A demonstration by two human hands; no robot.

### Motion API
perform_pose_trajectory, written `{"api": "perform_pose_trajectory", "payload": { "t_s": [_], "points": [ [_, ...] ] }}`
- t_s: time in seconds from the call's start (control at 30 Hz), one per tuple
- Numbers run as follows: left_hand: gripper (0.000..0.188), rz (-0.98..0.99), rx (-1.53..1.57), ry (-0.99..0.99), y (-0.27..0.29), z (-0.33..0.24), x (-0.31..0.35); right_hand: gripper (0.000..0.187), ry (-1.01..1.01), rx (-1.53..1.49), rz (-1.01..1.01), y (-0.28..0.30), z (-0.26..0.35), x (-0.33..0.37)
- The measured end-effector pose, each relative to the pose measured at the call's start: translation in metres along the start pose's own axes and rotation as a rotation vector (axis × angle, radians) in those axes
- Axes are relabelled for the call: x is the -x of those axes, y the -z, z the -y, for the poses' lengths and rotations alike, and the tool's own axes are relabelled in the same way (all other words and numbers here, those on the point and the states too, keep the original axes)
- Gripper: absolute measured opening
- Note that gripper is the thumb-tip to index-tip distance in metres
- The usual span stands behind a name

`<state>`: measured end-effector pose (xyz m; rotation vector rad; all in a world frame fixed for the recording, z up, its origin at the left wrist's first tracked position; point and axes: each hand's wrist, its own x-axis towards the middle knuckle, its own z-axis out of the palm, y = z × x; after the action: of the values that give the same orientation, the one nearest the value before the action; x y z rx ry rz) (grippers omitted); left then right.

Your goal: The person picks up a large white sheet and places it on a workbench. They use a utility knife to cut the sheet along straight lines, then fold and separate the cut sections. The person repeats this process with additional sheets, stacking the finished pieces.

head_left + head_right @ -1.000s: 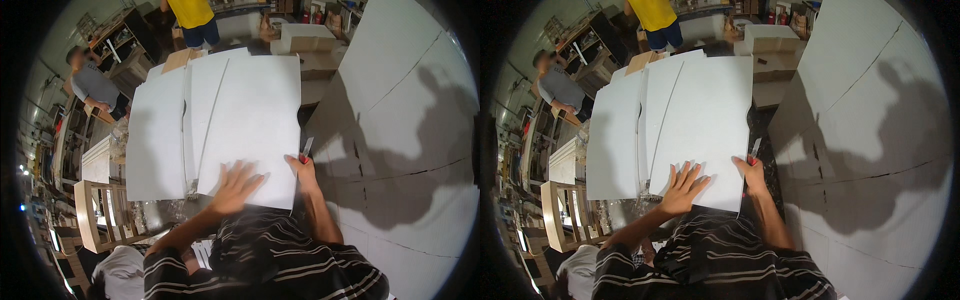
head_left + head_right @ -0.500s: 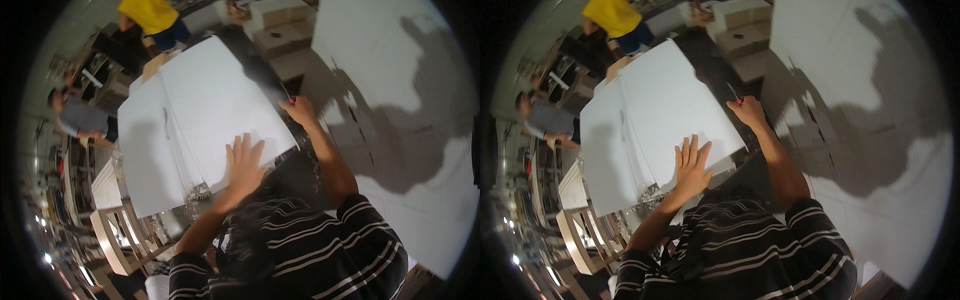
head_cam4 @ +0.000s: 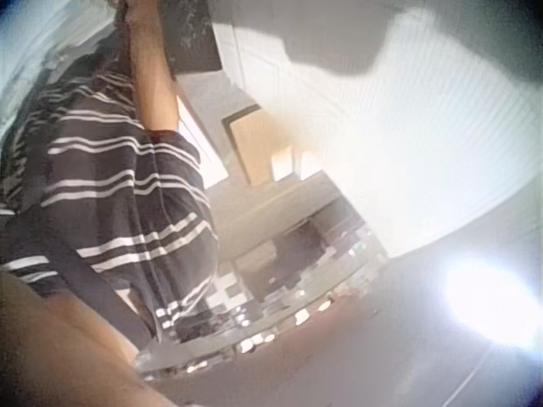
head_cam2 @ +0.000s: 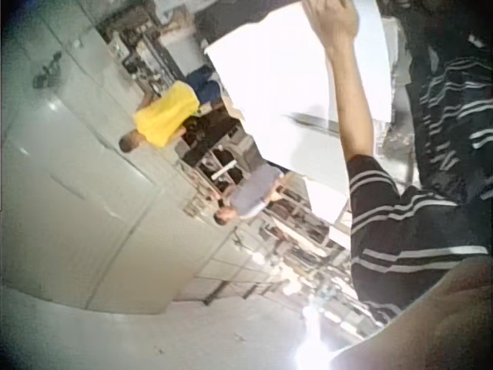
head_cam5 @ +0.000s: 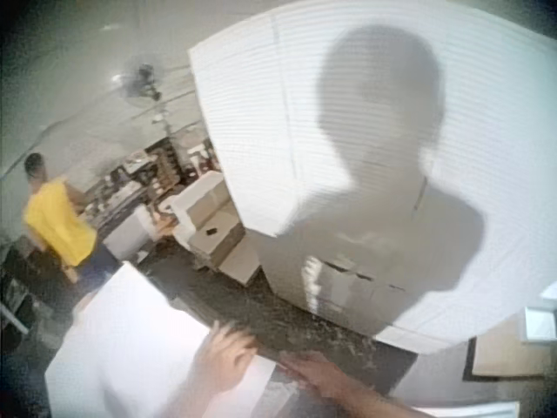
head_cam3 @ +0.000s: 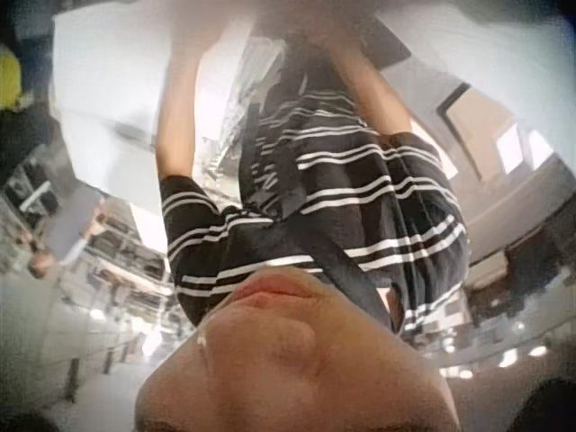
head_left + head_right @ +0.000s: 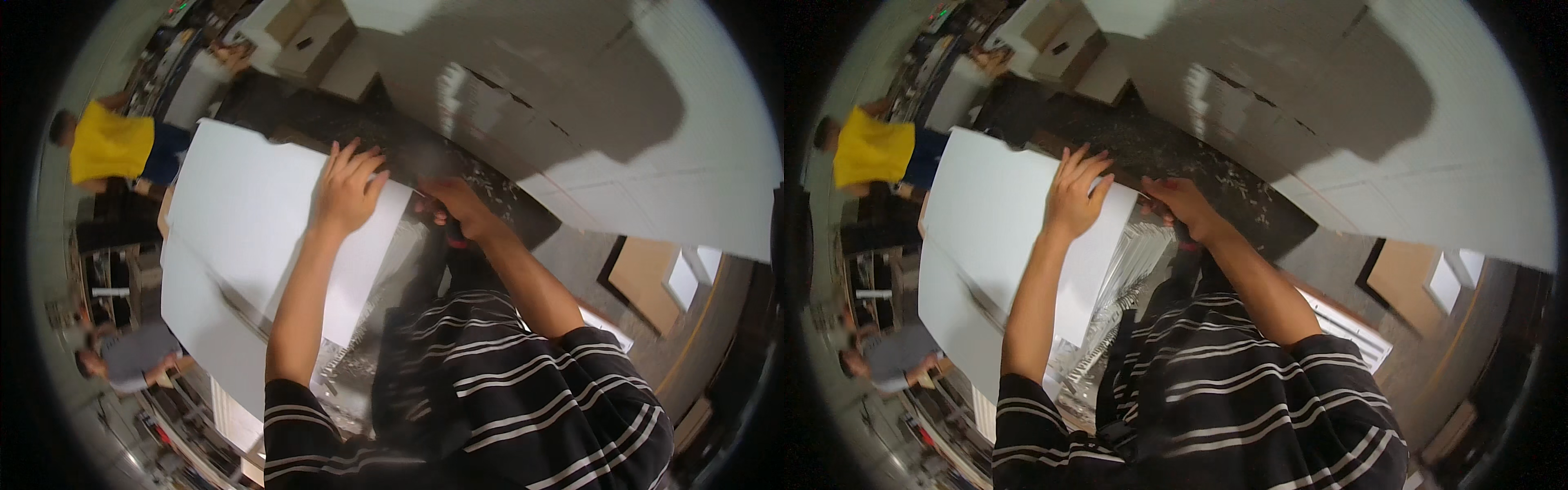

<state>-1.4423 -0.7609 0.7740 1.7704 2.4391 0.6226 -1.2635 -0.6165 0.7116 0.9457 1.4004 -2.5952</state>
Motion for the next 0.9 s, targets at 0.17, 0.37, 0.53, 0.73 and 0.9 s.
{"api": "perform_pose_trajectory", "payload": {
  "t_s": [0.17, 0.37, 0.53, 0.73, 0.9],
  "points": [
    [0.045, 0.353, -0.153, 0.072, -0.014, 0.021, -0.033, 0.044, -0.04, -0.075, -0.13, -0.022, -0.012, -0.008],
    [0.052, 0.278, -0.215, 0.063, -0.024, 0.025, -0.063, 0.036, 0.136, -0.242, -0.297, -0.027, -0.006, -0.036],
    [0.048, 0.258, -0.223, 0.075, -0.03, 0.022, -0.067, 0.032, 0.349, -0.295, -0.434, -0.045, -0.015, -0.039],
    [0.048, 0.263, -0.247, 0.106, -0.035, 0.029, -0.065, 0.045, 0.378, -0.297, -0.475, -0.055, -0.033, -0.051],
    [0.051, 0.157, -0.135, 0.129, -0.032, 0.026, -0.061, 0.052, 0.087, -0.512, -0.55, -0.015, -0.091, -0.063]
  ]
}}
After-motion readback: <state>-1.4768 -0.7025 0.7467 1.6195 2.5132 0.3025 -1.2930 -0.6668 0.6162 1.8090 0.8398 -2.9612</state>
